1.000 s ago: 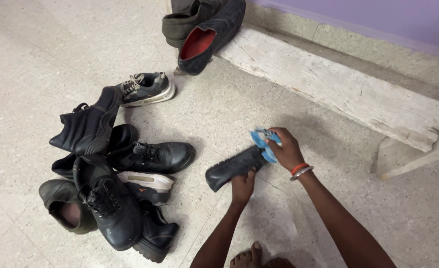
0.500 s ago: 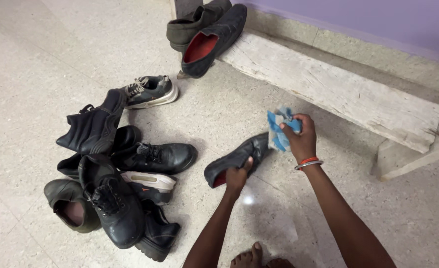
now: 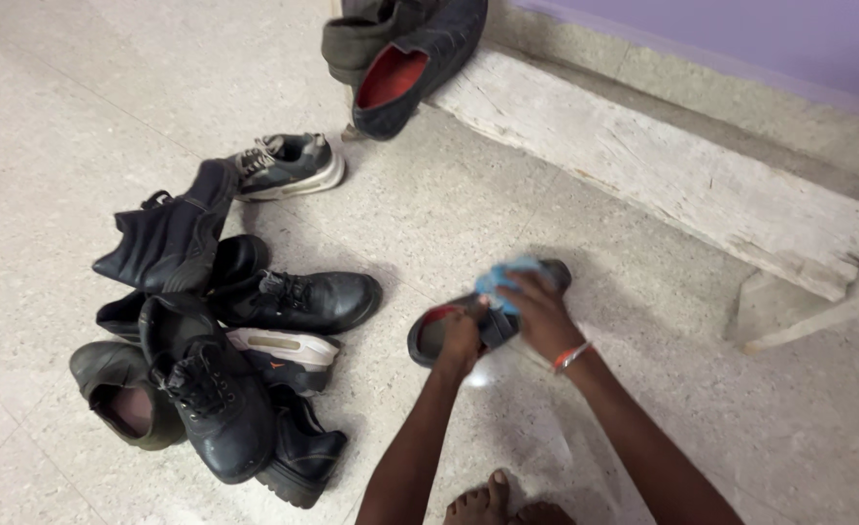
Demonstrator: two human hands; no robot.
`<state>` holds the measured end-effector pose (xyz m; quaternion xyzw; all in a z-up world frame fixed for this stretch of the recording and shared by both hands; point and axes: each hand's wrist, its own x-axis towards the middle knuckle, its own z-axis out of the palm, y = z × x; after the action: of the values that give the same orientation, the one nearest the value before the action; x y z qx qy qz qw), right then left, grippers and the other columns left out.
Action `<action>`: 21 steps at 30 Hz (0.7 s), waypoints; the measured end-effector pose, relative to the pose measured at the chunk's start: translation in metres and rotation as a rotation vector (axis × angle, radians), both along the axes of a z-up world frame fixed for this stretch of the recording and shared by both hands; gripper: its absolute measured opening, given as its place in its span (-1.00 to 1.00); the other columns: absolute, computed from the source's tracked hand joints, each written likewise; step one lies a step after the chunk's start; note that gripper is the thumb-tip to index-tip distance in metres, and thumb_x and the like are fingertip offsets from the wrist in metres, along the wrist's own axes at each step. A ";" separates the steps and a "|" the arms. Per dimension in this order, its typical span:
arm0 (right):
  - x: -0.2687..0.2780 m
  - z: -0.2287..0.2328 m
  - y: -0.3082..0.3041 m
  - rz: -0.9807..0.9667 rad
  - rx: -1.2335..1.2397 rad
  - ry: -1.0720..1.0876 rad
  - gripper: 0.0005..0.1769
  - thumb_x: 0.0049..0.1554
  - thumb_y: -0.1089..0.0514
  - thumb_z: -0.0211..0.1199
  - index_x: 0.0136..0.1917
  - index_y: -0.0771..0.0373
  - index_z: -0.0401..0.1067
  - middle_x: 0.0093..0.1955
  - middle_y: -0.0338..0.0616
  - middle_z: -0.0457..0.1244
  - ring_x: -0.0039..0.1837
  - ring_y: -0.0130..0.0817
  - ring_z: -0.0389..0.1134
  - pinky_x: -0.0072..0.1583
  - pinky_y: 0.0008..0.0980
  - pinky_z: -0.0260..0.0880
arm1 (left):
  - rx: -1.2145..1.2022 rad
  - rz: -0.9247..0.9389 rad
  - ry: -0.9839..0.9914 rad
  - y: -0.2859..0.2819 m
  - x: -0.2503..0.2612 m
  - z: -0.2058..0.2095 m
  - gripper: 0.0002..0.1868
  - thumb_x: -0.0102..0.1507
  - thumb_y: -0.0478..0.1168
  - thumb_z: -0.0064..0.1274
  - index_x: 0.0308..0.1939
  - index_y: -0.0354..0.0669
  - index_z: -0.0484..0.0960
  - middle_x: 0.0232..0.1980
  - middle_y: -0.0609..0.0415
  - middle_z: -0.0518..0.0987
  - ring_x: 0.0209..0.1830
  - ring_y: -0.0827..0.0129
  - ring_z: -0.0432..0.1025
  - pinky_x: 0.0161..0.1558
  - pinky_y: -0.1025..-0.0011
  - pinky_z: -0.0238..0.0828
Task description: The person wipes the exterior of a black shoe using a blue cloth. They rotate the shoe to clean different sides, including the sole and heel, before placing it on a nearby wooden bench. The person then picks up a second black shoe and begins wiping it with the same cloth.
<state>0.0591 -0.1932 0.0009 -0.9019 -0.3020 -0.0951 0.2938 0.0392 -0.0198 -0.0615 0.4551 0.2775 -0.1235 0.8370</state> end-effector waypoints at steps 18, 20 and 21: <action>-0.017 0.010 -0.019 -0.308 0.005 0.133 -0.28 -0.02 0.50 0.20 0.43 0.24 0.35 0.50 0.10 0.10 0.33 0.19 0.19 0.37 -0.11 0.26 | 0.455 -0.019 -0.365 -0.018 -0.032 -0.019 -0.52 0.51 -0.04 -0.01 -0.41 -0.31 0.56 -0.43 0.26 0.39 -0.40 0.59 0.20 -0.36 0.48 0.17; -0.019 0.012 -0.009 -0.293 -0.012 0.105 -0.28 -0.03 0.52 0.20 0.40 0.19 0.39 0.49 0.07 0.12 0.33 0.14 0.21 0.38 -0.11 0.27 | 0.469 -0.024 -0.383 -0.020 -0.032 -0.022 -0.50 0.50 -0.05 -0.02 -0.47 -0.29 0.52 -0.48 0.27 0.34 -0.45 0.59 0.15 -0.42 0.47 0.09; -0.024 0.013 0.000 -0.208 0.003 0.083 -0.25 -0.07 0.53 0.19 0.39 0.18 0.39 0.49 0.03 0.14 0.34 0.13 0.21 0.39 -0.11 0.28 | 0.452 -0.019 -0.388 -0.021 -0.032 -0.024 -0.54 0.47 -0.05 -0.03 -0.45 -0.26 0.54 -0.48 0.29 0.38 -0.45 0.62 0.19 -0.41 0.49 0.13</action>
<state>0.0349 -0.1934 0.0138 -0.9311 -0.1940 -0.0880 0.2960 0.0071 -0.0406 -0.0854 0.6477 0.1285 0.0230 0.7506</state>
